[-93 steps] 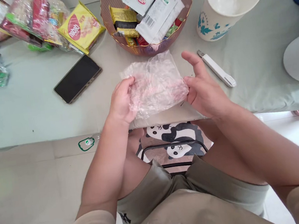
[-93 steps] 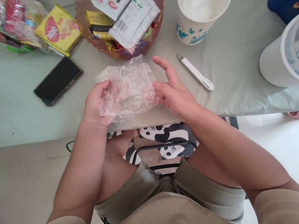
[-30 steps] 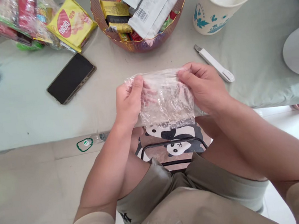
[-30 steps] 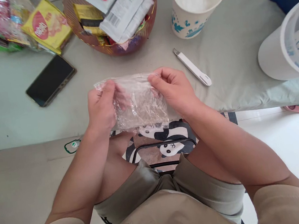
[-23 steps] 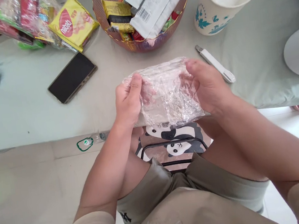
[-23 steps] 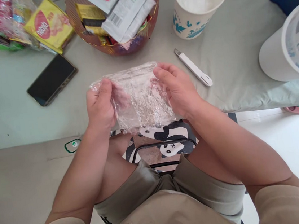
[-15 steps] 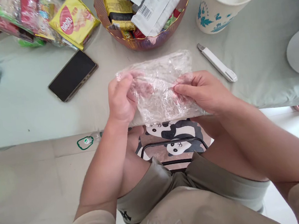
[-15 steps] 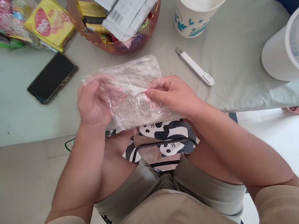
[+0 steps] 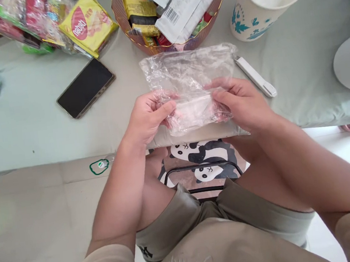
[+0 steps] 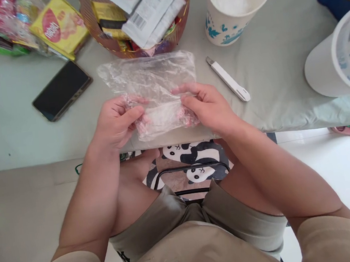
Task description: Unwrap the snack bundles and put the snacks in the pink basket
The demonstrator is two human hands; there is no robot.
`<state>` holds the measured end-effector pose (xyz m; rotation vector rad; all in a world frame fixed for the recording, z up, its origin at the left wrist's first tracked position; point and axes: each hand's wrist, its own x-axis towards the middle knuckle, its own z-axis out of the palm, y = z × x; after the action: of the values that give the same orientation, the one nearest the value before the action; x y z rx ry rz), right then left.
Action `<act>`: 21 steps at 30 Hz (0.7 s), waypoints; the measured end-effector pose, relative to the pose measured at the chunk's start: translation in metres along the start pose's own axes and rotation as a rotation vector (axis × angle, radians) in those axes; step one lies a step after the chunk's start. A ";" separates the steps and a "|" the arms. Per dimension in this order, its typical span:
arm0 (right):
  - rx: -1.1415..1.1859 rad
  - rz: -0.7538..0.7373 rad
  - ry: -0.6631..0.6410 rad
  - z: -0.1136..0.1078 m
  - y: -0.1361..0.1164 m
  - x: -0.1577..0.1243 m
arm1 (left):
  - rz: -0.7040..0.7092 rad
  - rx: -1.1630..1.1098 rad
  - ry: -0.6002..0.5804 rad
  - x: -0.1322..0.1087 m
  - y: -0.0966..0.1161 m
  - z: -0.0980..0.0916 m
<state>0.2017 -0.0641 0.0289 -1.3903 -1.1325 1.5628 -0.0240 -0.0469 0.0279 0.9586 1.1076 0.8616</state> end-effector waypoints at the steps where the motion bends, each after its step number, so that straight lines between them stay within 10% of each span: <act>1: 0.036 -0.012 0.005 0.000 0.001 0.000 | 0.011 -0.016 0.017 -0.001 0.001 -0.001; 7: 0.153 -0.018 -0.003 0.001 0.000 0.001 | -0.038 -0.106 0.195 -0.004 0.001 -0.001; 21: 0.168 -0.132 0.014 0.002 0.010 0.004 | 0.203 -0.239 -0.030 0.008 -0.009 -0.008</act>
<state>0.1996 -0.0636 0.0180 -1.1906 -1.0381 1.5138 -0.0293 -0.0413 0.0157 0.8902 0.8687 1.1149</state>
